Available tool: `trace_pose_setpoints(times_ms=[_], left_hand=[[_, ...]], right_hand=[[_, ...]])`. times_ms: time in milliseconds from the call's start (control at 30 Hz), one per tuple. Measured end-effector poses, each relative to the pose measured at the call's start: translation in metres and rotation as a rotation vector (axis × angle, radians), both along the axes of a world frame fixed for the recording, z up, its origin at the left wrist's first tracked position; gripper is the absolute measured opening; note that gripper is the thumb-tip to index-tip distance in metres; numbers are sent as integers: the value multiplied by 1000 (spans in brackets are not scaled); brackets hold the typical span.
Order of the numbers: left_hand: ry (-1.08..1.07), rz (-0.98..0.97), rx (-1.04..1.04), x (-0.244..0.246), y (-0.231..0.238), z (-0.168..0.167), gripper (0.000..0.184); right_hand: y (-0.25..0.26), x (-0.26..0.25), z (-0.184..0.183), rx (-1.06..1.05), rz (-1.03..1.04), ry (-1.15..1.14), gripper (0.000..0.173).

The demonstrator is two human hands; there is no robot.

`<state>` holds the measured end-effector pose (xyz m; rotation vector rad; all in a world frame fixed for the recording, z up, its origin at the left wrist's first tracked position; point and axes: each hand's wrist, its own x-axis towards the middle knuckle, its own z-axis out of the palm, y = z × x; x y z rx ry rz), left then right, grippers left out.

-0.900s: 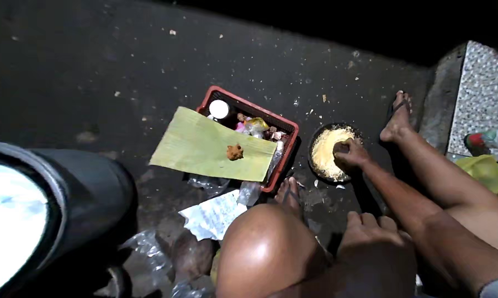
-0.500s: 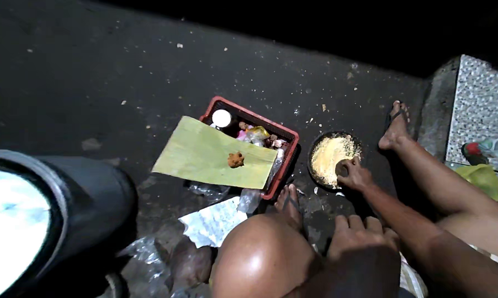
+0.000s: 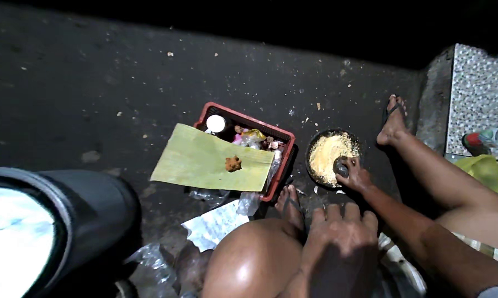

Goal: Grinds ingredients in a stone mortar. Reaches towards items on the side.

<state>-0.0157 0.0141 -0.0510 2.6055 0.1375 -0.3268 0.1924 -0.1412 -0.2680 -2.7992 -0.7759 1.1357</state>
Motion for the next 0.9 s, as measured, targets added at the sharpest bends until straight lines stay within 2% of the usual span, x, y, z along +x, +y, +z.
trace_pose_setpoints(times_ms=[33, 100, 167, 267, 367, 467, 533, 700, 800, 833, 900], left_hand=[[17, -13, -26, 4, 0, 12, 38], [192, -119, -173, 28, 2, 69, 34], [319, -191, -246, 40, 7, 92, 37], [277, -154, -216, 34, 10, 90, 37], [163, -108, -157, 24, 19, 85, 39], [51, 29, -101, 13, 44, 86, 42], [-22, 125, -37, 12, 65, 83, 44], [-17, 160, 9, 10, 81, 79, 52], [-14, 149, 5, 8, 79, 77, 52], [-19, 154, 5, 6, 79, 76, 51], [-20, 160, 0, 2, 78, 75, 50]], right_hand=[[7, 6, 2, 11, -9, 11, 69], [29, 27, 9, 44, -53, 62, 68], [49, 59, 19, 100, -76, 118, 67], [69, 86, 35, 94, 22, 59, 64], [51, 84, 31, 34, -4, 31, 67], [13, 35, 16, 4, -103, 69, 71], [0, 7, 9, -29, -44, 40, 67], [26, 26, -5, 102, -127, -31, 67], [32, 39, 8, 187, -224, 98, 68], [28, 32, 16, 197, -196, 125, 67], [12, 2, 29, 156, -6, 113, 66]])
